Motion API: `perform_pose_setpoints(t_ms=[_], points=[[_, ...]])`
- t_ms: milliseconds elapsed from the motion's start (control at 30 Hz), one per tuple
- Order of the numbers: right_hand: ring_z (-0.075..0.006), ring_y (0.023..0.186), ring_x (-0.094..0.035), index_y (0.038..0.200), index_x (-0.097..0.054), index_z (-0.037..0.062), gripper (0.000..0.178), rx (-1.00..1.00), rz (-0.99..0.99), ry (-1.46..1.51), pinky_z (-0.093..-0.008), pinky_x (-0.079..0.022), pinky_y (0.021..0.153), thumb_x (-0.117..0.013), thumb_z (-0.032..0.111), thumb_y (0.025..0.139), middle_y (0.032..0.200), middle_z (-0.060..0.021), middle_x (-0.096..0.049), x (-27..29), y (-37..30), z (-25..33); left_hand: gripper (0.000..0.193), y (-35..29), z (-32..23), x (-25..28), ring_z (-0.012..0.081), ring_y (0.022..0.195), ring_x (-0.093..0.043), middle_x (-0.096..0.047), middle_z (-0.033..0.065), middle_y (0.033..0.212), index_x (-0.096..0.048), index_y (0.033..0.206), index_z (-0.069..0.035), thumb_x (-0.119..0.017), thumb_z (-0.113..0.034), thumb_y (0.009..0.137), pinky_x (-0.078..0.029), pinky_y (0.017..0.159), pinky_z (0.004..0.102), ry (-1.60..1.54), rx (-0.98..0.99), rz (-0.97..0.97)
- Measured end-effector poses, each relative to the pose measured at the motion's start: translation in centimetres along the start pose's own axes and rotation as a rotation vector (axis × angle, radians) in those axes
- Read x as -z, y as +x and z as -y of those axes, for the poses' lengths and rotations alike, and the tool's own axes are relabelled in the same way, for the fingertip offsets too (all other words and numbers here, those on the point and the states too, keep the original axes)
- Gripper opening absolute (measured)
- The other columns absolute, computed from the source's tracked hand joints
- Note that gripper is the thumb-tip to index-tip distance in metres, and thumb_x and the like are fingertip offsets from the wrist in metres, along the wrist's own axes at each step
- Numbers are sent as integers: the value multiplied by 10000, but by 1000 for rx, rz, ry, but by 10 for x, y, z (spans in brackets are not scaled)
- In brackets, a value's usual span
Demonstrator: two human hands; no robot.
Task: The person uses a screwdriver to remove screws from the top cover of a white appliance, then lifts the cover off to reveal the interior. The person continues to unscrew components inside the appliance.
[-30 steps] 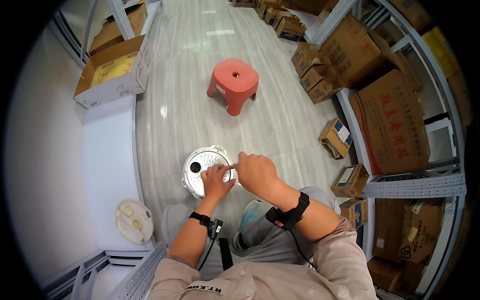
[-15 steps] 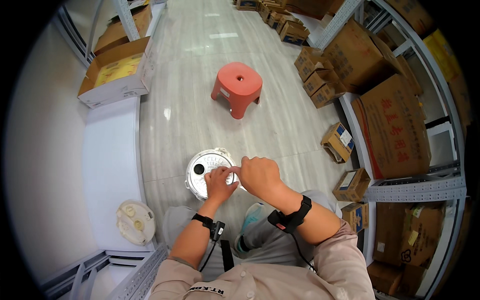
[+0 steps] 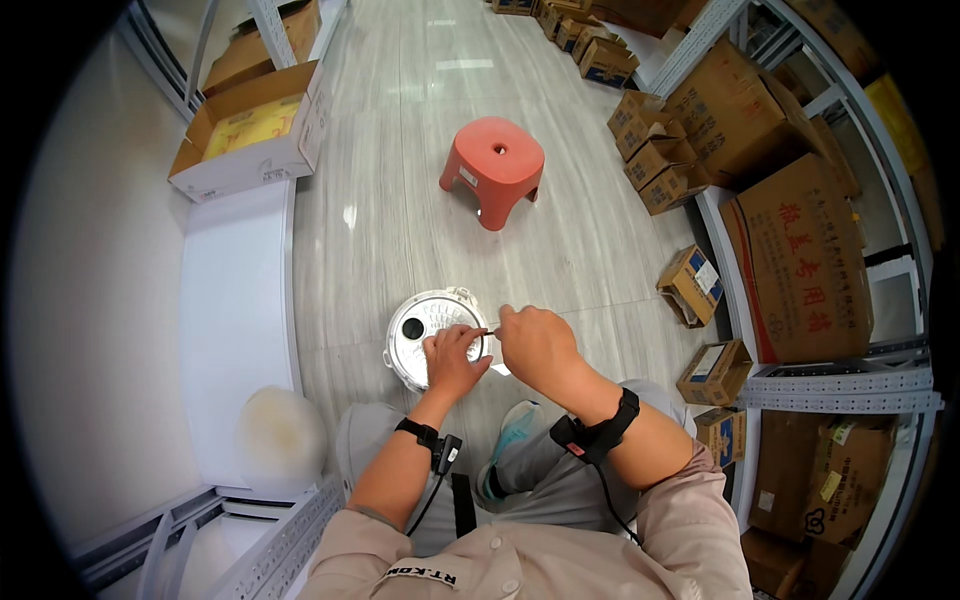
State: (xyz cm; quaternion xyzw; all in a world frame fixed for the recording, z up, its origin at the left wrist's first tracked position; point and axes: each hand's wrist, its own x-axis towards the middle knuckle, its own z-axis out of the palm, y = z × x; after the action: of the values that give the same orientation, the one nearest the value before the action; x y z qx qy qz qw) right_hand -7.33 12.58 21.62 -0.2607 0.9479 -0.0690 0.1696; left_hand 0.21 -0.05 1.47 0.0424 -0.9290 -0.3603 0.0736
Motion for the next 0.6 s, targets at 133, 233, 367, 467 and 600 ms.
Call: perform_pose_setpoints(t_ms=[133, 233, 367, 467, 600], points=[[-357, 900, -681, 916, -625, 5, 167, 445, -198, 11, -424, -564, 692, -750, 94, 849, 907, -163, -647, -7, 5, -15, 485, 2, 0, -5, 193, 1135, -565, -637, -22, 1160, -724, 1178, -237, -876, -287, 721, -326, 1011, 398, 21, 7, 4], [-355, 903, -682, 879, -631, 15, 153, 293, -165, 10, -419, -560, 687, -756, 97, 848, 915, -167, -650, -8, -5, -6, 480, 2, -2, -4, 194, 1135, -568, -640, -21, 1158, -723, 1174, -239, -874, -289, 721, -330, 1003, 399, 24, 10, 10], [-347, 922, -677, 910, -649, 28, 161, -160, 89, -56, -425, -564, 707, -772, 83, 822, 944, -168, -659, 8, -4, 15, 487, -2, 8, -3, 194, 1136, -571, -646, -23, 1154, -725, 1182, -245, -872, -286, 720, -332, 1002, 398, 38, 4, 12], [-339, 846, -695, 919, -648, 29, 189, 22, 1, -33, -434, -569, 683, -781, 136, 837, 960, -176, -662, -9, 0, -7, 494, 1, -1, -2, 195, 1142, -572, -650, -24, 1158, -727, 1187, -239, -872, -281, 717, -331, 1005, 397, 7, 9, 11], [-352, 718, -701, 917, -639, 14, 207, 500, -348, 6, -436, -571, 631, -752, 185, 884, 956, -184, -659, -15, 7, -26, 503, 2, -4, -2, 197, 1149, -570, -650, -24, 1166, -728, 1195, -233, -873, -278, 716, -329, 1011, 395, 2, 10, 9]])
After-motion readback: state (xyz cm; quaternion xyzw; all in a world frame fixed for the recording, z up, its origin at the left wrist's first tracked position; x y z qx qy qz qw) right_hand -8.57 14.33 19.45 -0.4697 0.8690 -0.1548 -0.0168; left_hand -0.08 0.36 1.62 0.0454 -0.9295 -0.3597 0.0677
